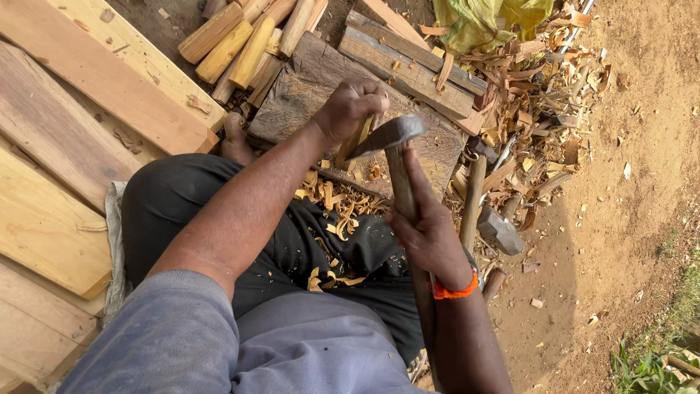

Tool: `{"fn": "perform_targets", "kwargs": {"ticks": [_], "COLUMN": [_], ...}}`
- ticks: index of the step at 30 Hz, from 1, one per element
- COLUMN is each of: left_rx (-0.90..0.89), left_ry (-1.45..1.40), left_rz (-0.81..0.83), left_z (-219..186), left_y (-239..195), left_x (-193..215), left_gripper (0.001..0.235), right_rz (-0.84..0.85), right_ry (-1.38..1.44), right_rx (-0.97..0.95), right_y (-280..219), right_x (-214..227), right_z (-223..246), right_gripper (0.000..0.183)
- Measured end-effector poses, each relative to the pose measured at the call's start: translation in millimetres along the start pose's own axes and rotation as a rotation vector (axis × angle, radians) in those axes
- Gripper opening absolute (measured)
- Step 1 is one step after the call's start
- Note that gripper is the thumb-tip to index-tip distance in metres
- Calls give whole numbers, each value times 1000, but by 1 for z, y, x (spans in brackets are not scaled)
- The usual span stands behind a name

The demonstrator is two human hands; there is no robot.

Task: The person sits on the ground and uses a hammer and chisel to carve a small piece of wood held between their legs. They repeatedly strike the chisel to shape the wood, producing wood shavings that accumulate on their lap and the ground.

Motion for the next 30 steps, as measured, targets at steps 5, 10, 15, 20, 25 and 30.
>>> {"fn": "perform_targets", "kwargs": {"ticks": [5,10,15,20,25,30], "left_rx": [7,36,-51,-28,-55,-148], "left_ry": [0,-87,-31,-10,-19,197], "left_rz": [18,79,42,37,65,-15], "left_z": [7,6,6,12,21,17], "left_y": [0,5,3,6,7,10], "left_x": [1,7,7,0,0,2], "left_gripper": [29,28,28,26,29,30], "right_rz": [-167,-290,-55,-95,-322,-6], "right_ry": [9,361,-20,-31,365,6], "right_rx": [313,399,287,226,268,320], "right_y": [-31,-39,0,-27,-55,-10], "right_x": [22,27,-8,8,18,-2], "right_z": [-10,15,-15,-13,20,-5], "right_gripper": [89,87,90,86,92,94]}}
Point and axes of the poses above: each hand's wrist, its own y-axis towards the middle knuckle, its own x-axis out of the back of the hand, z = x × y, the point moved 1 cm from there along y, towards the middle knuckle, and after that the axes turned 7 degrees about x, right-handed, at the moved point
